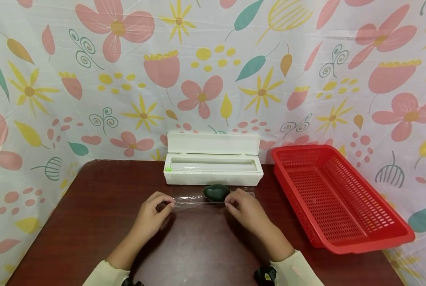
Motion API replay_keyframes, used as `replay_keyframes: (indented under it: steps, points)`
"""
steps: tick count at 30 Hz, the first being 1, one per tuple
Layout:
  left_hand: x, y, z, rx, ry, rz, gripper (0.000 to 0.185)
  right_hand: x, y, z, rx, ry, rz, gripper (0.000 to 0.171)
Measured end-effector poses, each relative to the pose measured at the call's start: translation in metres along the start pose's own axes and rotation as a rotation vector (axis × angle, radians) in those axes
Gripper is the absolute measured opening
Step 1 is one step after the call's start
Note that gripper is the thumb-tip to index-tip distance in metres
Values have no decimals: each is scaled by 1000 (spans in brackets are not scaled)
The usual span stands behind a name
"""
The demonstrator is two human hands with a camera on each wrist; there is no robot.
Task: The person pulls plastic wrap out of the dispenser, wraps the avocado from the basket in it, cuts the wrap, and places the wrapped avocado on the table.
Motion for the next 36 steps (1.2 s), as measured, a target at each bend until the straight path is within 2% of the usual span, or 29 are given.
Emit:
replay_keyframes:
  steps: [7, 16, 22, 36]
  points:
    - [6, -1, 7, 47, 14, 0, 5, 0, -2, 4, 40, 3, 5, 9]
    - [8, -1, 14, 74, -32, -27, 7, -2, -6, 10, 76, 14, 19, 3]
    - [11, 0, 17, 90, -29, -43, 6, -2, -8, 14, 99, 19, 16, 5]
    - [10, 3, 24, 163, -44, -53, 11, 1, -2, 26, 89, 14, 56, 4]
Point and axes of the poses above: each hand's wrist, its own z-axis towards the middle knuckle, its own y-axis out of the palm, x = y × z, the point moved 6 cm from there along z, towards the middle knuckle, and after that the axes turned 5 degrees about y, right-handed, at the moved point
